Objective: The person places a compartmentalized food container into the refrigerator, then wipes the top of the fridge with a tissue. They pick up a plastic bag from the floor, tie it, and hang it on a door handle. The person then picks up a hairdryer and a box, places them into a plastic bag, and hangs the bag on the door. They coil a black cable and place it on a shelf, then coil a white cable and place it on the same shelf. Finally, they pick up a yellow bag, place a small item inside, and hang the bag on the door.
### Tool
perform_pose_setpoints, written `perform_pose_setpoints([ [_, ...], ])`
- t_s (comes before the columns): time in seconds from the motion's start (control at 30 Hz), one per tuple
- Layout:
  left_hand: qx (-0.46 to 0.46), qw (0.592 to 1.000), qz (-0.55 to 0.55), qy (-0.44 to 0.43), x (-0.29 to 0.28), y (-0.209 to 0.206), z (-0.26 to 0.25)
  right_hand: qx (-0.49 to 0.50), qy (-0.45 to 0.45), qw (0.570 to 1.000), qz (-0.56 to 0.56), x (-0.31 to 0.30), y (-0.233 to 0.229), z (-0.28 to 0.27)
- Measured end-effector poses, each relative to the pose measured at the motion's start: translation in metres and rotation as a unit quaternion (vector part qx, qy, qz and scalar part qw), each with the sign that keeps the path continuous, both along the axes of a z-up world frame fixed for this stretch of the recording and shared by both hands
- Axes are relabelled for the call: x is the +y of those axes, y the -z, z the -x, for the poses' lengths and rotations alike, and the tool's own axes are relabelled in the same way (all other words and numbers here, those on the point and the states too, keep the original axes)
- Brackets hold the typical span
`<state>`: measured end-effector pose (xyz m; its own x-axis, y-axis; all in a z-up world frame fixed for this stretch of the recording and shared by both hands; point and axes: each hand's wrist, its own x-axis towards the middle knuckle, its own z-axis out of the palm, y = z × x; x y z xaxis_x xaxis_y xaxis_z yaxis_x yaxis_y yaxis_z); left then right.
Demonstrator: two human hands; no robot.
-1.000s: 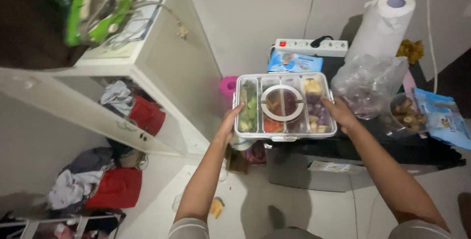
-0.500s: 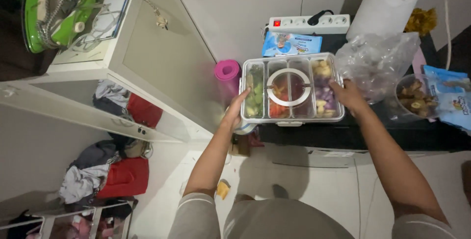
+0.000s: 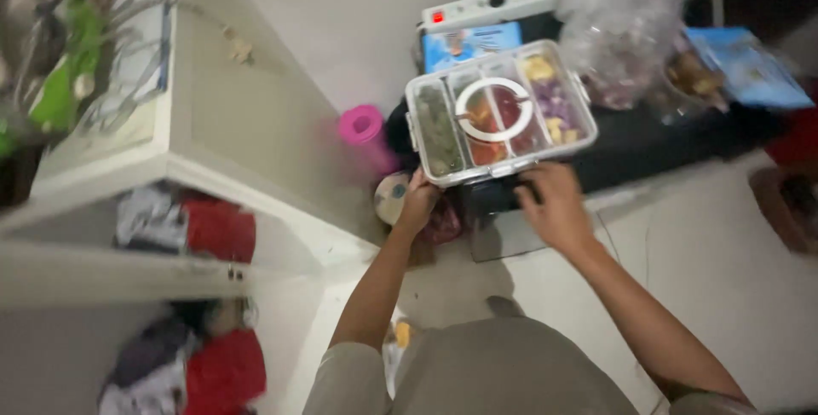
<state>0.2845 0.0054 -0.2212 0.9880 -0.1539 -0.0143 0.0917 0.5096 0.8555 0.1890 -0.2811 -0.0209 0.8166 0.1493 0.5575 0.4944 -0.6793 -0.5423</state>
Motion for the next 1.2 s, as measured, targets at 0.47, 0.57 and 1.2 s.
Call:
perform_pose_setpoints([
  [0.47,-0.216,0.914,-0.342,-0.033,-0.025,-0.023,0.011,0.035,0.202,0.973,0.109,0.127,0.071,0.02],
  [0.57,-0.212,0.911,-0.343,-0.087,-0.032,-0.018,0.02,0.048,0.22,0.969,0.106,0.134,0.07,0.028],
  [1.2,0.111,0.977,0.163,0.079,-0.002,0.009,-0.025,0.06,0.325,0.942,0.059,-0.043,0.088,0.292],
])
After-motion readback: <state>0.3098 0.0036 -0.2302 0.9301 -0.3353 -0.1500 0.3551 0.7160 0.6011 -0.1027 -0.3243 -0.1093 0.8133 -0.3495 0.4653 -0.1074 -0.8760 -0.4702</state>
